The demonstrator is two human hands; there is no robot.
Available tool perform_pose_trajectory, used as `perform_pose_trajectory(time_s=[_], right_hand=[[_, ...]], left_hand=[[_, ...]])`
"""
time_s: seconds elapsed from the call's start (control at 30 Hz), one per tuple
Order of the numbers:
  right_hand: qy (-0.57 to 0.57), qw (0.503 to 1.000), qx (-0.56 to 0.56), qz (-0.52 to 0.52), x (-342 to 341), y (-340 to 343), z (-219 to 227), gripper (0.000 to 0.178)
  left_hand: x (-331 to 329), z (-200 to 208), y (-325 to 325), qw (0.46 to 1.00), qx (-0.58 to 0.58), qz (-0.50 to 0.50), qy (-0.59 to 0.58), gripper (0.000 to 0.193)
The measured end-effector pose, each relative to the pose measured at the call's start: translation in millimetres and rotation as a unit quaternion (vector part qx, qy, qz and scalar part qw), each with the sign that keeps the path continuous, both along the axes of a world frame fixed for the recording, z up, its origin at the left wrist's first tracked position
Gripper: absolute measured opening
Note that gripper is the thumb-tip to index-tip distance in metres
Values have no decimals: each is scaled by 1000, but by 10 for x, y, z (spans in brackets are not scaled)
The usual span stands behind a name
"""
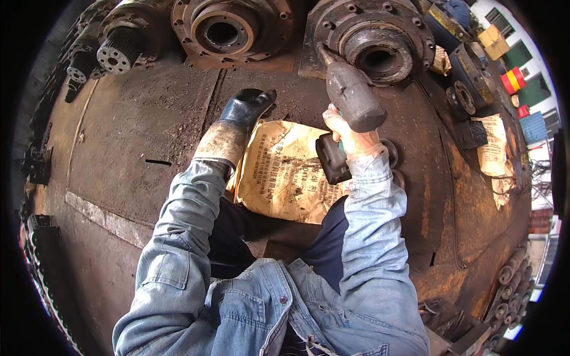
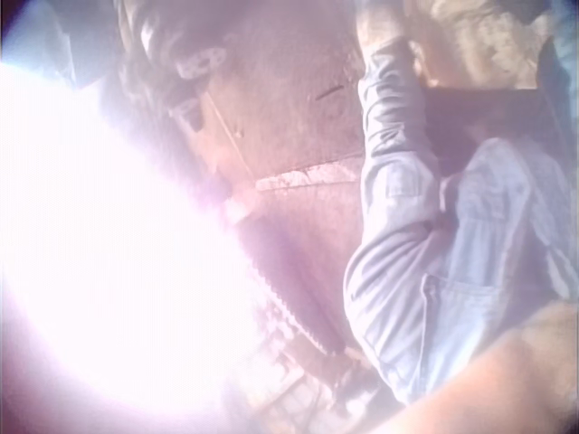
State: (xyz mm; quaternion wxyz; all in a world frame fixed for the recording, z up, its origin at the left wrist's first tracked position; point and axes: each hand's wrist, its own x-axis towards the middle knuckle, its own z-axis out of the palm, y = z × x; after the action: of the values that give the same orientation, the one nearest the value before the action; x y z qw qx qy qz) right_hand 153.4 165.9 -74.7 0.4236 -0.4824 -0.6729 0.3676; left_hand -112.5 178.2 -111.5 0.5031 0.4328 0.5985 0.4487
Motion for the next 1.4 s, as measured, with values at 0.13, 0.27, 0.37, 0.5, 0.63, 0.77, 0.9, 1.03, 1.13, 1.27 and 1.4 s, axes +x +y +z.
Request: perform_pose_trajectory(time_s=[0.13,0.27,0.37,0.5,0.63,0.77,0.9,1.03,1.13,1.27,1.4], right_hand=[[-78,996,20,24,-49,10,219,42],[-141,989,39,35,-21,32,446,46],[-182,982,51,3,152,4,437,50],[-151,986,45,-49,-76,-194,342,63],[3,999,52,5,408,145,-516,47],[78,996,10,36,182,24,-138,32],[-61,997,-6,-52,-37,-203,245,18],[-39,998,-1,-48,-34,-81,210,21],[22,999,11,-39,-78,65,112,25],[150,988,12,-27,-191,261,-55,30],[288,957,-23,-4,-293,303,-154,35]], left_hand=[[70,33,115,998,-4,-56,-18,47],[319,171,133,990,38,-49,-124,48],[443,288,132,985,40,-34,-162,48],[98,283,23,985,51,18,-162,45],[229,356,152,982,52,-4,-179,43],[170,349,147,989,22,3,-144,46],[240,423,114,988,16,-16,-152,51],[275,300,108,985,36,19,-168,51],[197,261,141,988,46,-8,-146,50],[192,248,185,989,34,-15,-142,46],[178,229,158,991,33,7,-127,43]])
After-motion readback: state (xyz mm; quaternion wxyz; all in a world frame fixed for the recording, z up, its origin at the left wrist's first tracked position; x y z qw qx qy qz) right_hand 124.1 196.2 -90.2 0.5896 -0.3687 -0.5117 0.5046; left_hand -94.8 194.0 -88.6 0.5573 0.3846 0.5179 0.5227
